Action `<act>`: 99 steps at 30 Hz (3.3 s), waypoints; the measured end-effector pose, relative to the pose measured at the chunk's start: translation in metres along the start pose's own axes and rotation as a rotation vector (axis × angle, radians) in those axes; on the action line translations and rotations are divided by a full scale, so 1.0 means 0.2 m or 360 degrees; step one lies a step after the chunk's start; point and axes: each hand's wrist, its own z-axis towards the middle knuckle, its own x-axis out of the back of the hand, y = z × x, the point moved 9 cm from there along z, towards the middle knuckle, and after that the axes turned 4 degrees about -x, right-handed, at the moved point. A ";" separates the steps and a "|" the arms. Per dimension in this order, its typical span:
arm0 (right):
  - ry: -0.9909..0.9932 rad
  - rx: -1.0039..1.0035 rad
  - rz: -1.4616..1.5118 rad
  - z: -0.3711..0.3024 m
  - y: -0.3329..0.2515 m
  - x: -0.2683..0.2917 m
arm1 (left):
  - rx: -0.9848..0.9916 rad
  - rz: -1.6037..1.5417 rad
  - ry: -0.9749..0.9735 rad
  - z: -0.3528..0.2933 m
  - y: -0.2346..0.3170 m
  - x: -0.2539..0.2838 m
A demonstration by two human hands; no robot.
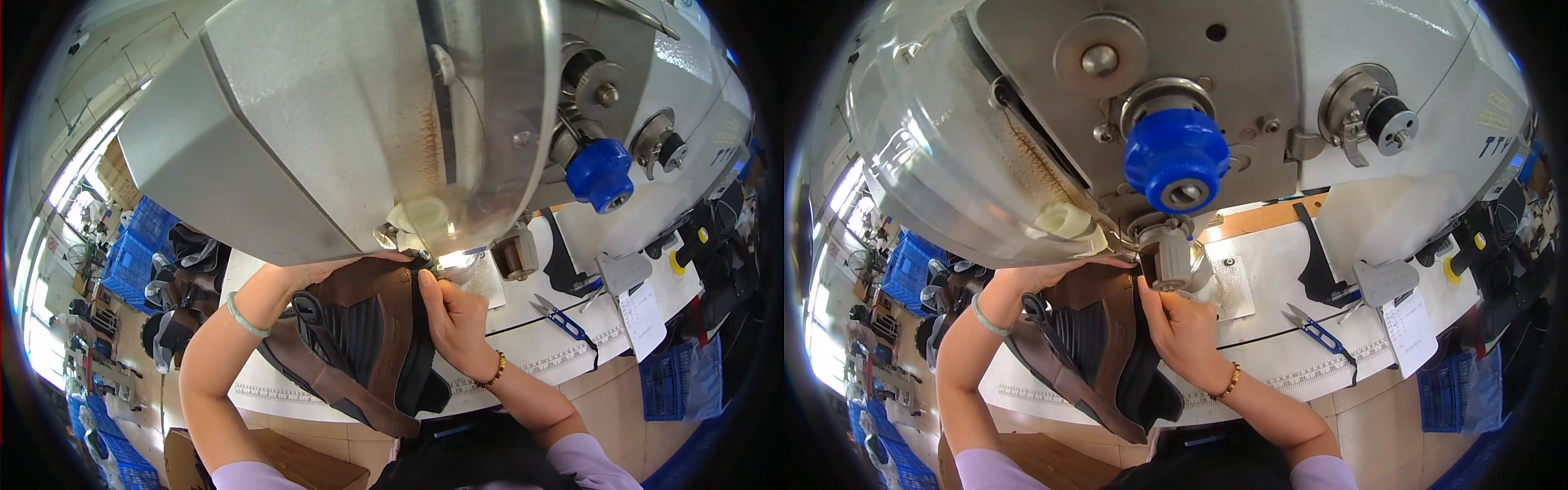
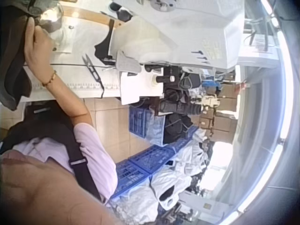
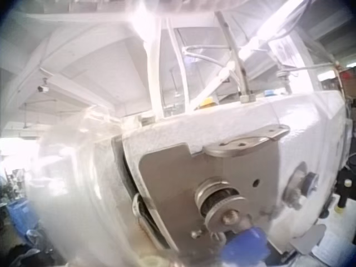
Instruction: The person stitches and assembles pieces of a brown leather shoe upper using an industrial sewing machine, joining the leather pieces with thread.
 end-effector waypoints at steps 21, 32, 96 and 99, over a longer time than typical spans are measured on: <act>-0.0167 -0.0030 0.0049 -0.03 -0.02 0.04 | -0.0471 0.0799 -0.0125 -0.02 0.04 0.02; -0.0219 0.0042 -0.1599 -0.30 0.32 0.67 | -0.0283 0.0031 -0.0168 -0.02 0.03 -0.01; -0.0336 -0.0209 0.0538 -0.08 0.08 -0.02 | 0.0618 -0.0453 -0.0513 -0.02 -0.04 -0.22; -0.0420 -0.0362 0.0661 -0.10 0.11 -0.06 | 0.0255 -0.0525 -0.0484 0.01 -0.01 -0.18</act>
